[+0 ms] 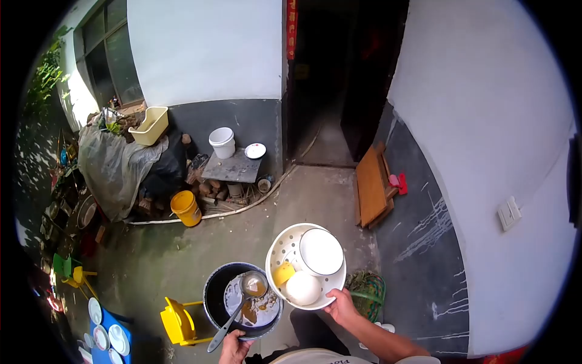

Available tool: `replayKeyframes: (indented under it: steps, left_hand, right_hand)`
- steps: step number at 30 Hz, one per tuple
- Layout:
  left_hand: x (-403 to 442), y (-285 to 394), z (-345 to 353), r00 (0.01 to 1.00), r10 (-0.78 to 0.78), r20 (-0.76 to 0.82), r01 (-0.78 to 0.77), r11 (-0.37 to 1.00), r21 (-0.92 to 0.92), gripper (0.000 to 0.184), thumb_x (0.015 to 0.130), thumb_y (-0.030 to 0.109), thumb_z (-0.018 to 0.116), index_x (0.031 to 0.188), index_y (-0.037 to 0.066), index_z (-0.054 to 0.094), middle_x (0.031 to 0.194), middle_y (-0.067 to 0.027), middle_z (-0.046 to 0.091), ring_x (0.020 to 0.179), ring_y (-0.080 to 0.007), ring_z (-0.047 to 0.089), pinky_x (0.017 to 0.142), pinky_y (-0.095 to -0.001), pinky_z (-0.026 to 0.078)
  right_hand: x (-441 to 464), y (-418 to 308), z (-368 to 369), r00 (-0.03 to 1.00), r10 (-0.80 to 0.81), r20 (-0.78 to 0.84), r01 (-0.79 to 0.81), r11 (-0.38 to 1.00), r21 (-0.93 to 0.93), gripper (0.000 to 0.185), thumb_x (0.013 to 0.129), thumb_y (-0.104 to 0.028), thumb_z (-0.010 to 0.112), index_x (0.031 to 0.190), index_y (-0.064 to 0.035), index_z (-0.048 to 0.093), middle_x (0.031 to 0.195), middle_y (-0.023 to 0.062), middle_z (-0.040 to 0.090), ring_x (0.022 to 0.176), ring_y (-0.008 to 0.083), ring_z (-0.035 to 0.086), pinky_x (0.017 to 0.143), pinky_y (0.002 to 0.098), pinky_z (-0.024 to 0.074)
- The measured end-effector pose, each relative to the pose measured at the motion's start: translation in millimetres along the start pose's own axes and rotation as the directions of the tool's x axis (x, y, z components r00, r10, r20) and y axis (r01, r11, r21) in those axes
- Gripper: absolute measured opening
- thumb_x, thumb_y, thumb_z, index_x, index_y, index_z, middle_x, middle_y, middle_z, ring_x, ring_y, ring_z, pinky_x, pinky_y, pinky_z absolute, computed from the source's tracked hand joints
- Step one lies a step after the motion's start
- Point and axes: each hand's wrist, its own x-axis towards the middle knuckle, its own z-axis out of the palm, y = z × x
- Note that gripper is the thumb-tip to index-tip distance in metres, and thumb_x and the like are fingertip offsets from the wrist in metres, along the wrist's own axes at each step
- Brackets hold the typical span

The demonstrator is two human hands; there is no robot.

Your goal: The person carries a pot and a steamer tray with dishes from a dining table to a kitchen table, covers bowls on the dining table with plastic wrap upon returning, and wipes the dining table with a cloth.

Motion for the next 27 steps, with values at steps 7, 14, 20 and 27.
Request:
replayKeyframes:
  steps: [7,14,20,27]
  left_hand:
    - [187,76,178,0.991,-0.124,0.059,0.115,0.984,0.134,0.041,0.073,-0.003,0.041,0.113,-0.013,0.039,0.116,-0.0257,0.048,0.103,-0.0427,0.052,0.090,-0.0530,0.047]
    - [285,150,337,0.998,-0.062,-0.029,0.067,0.974,0.216,0.026,0.074,-0.001,0.043,0.097,-0.012,0.046,0.097,-0.0231,0.056,0.087,-0.0389,0.060,0.076,-0.0480,0.056]
    - [421,210,461,0.998,0.008,-0.069,0.015,0.944,0.329,0.027,0.074,-0.003,0.045,0.101,-0.007,0.044,0.090,-0.0175,0.053,0.078,-0.0357,0.059,0.063,-0.0496,0.057]
    - [552,254,675,0.997,-0.076,0.032,0.057,0.916,0.396,0.024,0.075,-0.004,0.048,0.098,-0.013,0.045,0.087,-0.0183,0.056,0.070,-0.0360,0.060,0.060,-0.0471,0.057]
  right_hand:
    - [194,-132,29,0.992,-0.057,-0.109,0.062,0.997,0.050,0.026,0.070,-0.002,0.050,0.096,-0.0020,0.048,0.078,0.0135,0.056,0.055,0.0235,0.054,0.039,0.0284,0.0361]
    - [353,-259,81,0.976,-0.163,-0.145,0.169,0.985,0.030,0.031,0.071,-0.002,0.049,0.101,-0.0033,0.044,0.079,0.0135,0.056,0.056,0.0243,0.055,0.038,0.0285,0.0355]
    - [510,-348,120,0.980,-0.162,-0.116,0.175,0.978,0.113,0.031,0.069,-0.005,0.052,0.100,-0.0022,0.048,0.085,0.0128,0.057,0.062,0.0249,0.056,0.039,0.0282,0.0356]
    - [651,-474,169,0.947,-0.190,-0.260,0.215,0.974,0.072,0.031,0.068,-0.006,0.053,0.098,-0.0072,0.050,0.082,0.0072,0.058,0.063,0.0210,0.057,0.045,0.0305,0.0426]
